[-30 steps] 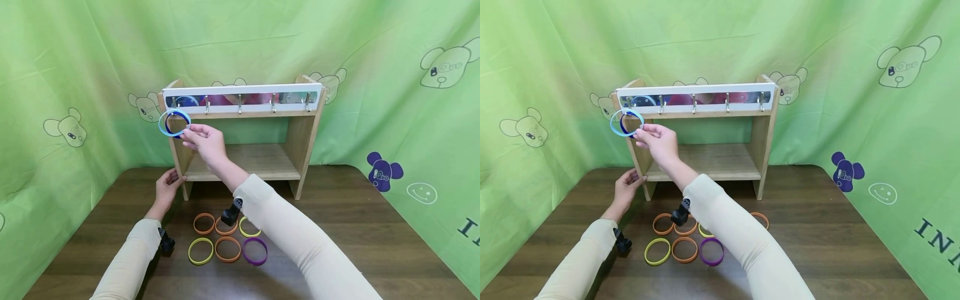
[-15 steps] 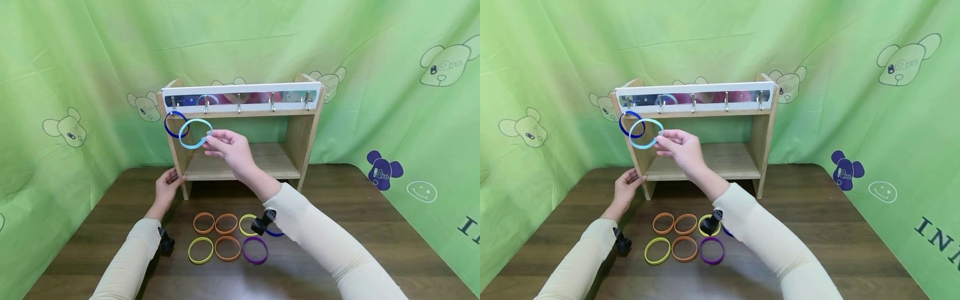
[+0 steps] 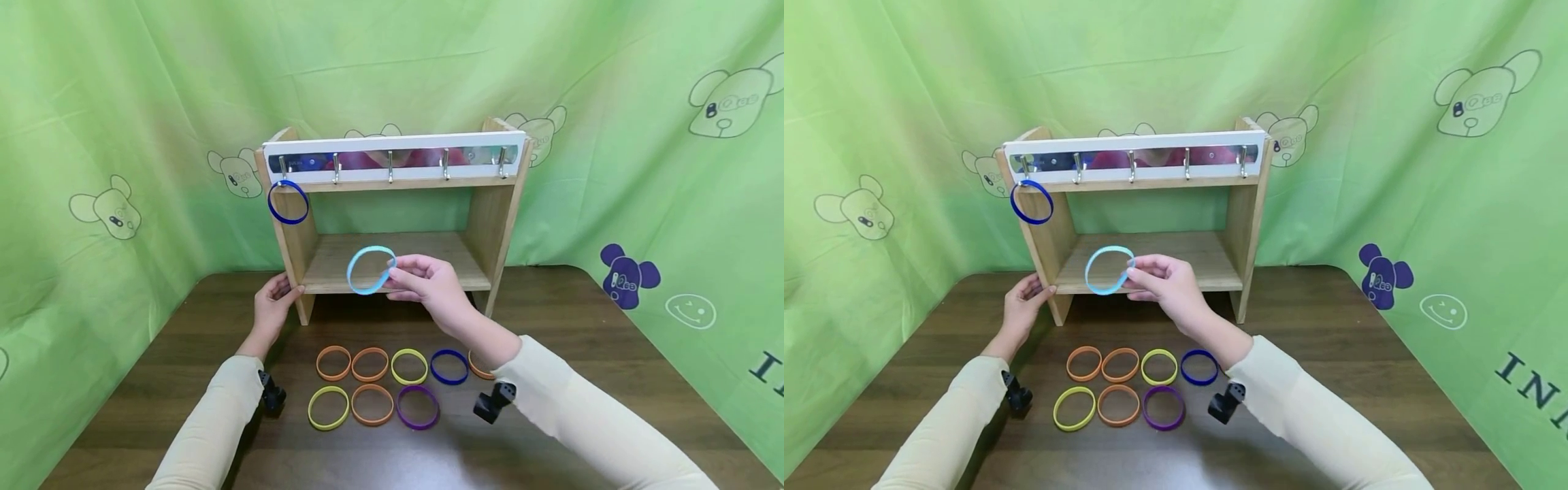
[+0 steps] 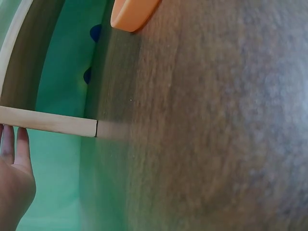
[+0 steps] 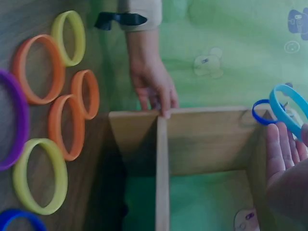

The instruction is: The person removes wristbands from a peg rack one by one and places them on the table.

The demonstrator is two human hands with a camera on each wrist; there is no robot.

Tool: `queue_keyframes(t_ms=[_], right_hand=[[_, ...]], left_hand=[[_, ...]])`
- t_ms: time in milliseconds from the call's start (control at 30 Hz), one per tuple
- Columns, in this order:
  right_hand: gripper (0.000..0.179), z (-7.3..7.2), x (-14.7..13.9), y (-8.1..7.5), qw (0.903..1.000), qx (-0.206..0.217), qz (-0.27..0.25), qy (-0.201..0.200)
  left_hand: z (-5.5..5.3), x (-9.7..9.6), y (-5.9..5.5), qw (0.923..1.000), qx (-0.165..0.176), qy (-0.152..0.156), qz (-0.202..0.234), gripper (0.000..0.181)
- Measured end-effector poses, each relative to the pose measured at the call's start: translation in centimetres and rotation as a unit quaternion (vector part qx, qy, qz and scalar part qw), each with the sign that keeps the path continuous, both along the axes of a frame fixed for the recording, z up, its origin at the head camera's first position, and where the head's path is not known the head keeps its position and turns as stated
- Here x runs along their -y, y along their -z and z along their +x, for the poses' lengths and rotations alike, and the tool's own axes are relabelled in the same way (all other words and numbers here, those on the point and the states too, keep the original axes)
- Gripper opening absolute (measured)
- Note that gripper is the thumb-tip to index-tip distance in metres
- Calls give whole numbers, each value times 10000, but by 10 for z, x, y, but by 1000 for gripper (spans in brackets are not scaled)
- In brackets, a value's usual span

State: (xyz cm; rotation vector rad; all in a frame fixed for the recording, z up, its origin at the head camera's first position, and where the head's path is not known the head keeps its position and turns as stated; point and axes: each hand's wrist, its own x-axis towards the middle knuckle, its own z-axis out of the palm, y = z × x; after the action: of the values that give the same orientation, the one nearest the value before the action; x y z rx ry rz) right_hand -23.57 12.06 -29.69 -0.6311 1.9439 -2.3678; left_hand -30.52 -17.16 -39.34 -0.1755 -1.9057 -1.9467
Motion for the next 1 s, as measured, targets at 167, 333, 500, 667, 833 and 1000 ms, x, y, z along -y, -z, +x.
queue_keyframes(t_ms=[167, 333, 500, 667, 833, 1000], right_hand=[[19, 6, -22, 13, 9997, 41, 217, -40], [11, 11, -41, 28, 9986, 208, 481, -37], [11, 16, -60, 42, 9962, 314, 805, -88], [13, 20, -80, 54, 9923, 399, 1136, -294], [20, 25, -97, 68, 9869, 518, 1462, -450], [28, 28, -112, 77, 9803, 770, 1758, -465]], left_hand=[[-2, 1, 0, 10000, -45, 10, -7, 37], [-2, 1, 0, 10000, 3, -14, -29, 37], [-2, 2, 0, 10000, 5, 17, 5, 37], [-3, 3, 0, 10000, -3, 20, -31, 37], [-2, 3, 1, 10000, 76, 39, 45, 38], [-1, 3, -2, 9999, 117, 46, -5, 38]])
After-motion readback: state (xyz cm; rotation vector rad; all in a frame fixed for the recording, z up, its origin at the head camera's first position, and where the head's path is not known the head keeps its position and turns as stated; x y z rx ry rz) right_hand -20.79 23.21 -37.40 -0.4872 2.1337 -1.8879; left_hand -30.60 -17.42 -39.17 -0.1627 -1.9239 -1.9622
